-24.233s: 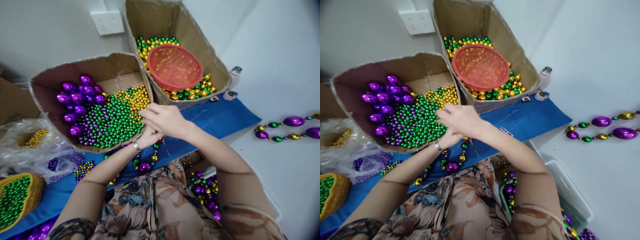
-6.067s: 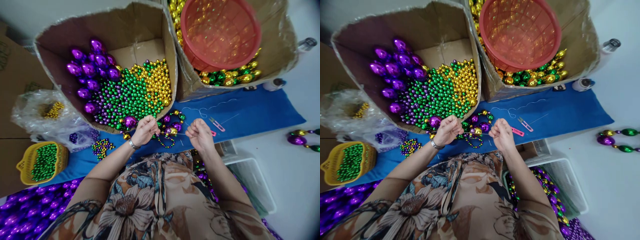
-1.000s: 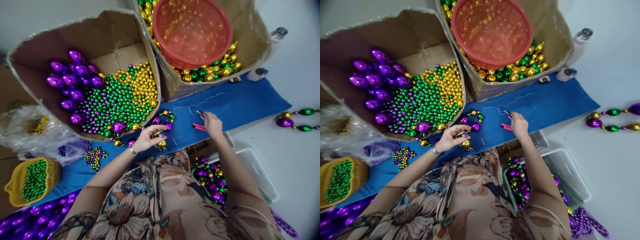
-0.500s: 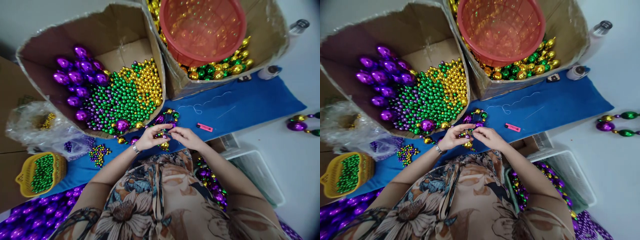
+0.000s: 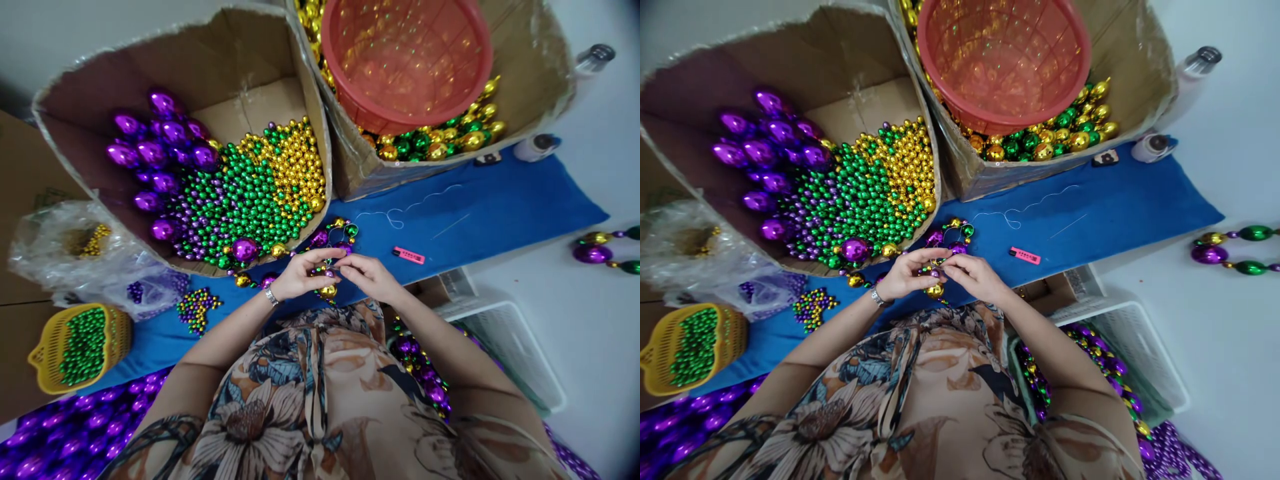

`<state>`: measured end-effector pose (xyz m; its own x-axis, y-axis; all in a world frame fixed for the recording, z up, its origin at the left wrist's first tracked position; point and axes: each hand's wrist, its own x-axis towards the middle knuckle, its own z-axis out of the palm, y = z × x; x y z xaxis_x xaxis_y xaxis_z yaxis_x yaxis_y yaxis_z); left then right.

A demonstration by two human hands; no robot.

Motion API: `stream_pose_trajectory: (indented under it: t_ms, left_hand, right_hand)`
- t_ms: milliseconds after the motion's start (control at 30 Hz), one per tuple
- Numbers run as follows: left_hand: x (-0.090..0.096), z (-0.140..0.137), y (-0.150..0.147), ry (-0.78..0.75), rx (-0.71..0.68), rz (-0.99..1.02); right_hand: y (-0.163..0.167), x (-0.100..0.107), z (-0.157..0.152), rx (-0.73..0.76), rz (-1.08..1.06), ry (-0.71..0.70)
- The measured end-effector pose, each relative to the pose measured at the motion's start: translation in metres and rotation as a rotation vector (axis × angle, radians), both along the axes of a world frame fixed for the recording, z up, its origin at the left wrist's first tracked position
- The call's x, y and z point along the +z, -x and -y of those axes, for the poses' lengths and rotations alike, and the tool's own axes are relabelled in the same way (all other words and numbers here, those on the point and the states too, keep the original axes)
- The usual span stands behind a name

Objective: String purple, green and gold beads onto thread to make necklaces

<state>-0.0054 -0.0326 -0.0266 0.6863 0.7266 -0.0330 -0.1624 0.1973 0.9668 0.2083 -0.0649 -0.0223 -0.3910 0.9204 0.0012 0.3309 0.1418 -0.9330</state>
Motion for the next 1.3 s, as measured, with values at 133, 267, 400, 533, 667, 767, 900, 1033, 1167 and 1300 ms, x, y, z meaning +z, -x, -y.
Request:
stream_pose_trajectory:
  t_ms: [133, 267, 400, 533, 667, 767, 900, 1033, 1167, 1300]
  left_hand:
    - [0.002, -0.002, 0.002, 0.063, 0.037, 0.021]
    - [0.006, -0.009, 0.008, 0.180, 0.126, 0.076]
    - [0.010, -0.019, 0.015, 0.261, 0.154, 0.144]
    - [0.009, -0.022, 0.016, 0.314, 0.099, 0.150]
    - [0.008, -0.017, 0.014, 0.351, 0.047, 0.121]
    - [0.006, -0.015, 0.012, 0.349, 0.015, 0.120]
    - [0.005, -0.015, 0.011, 0.332, 0.003, 0.127]
    - [0.004, -0.013, 0.011, 0.292, -0.036, 0.137]
    - [0.008, -0.012, 0.009, 0.248, -0.043, 0.124]
    - [0.012, -0.011, 0.008, 0.226, -0.044, 0.128]
  right_hand:
    - [-0.024, -0.014, 0.004, -0.121, 0.164, -0.107]
    - [-0.046, -0.048, 0.014, -0.226, 0.673, -0.214]
    - [-0.058, -0.065, 0.024, -0.161, 0.916, -0.216]
    - [-0.087, -0.062, 0.026, -0.302, 0.988, -0.200]
    - [-0.123, -0.062, 0.024, -0.370, 1.128, -0.128]
    - [-0.133, -0.066, 0.021, -0.316, 1.158, -0.070]
    - [-0.114, -0.058, 0.019, -0.341, 0.970, -0.021]
    - [-0.068, -0.025, 0.019, -0.185, 0.465, 0.020]
    - [-0.020, 0.007, 0.012, 0.041, 0.210, 0.004]
    - [0.009, 0.011, -0.003, 0.029, 0.162, -0.065]
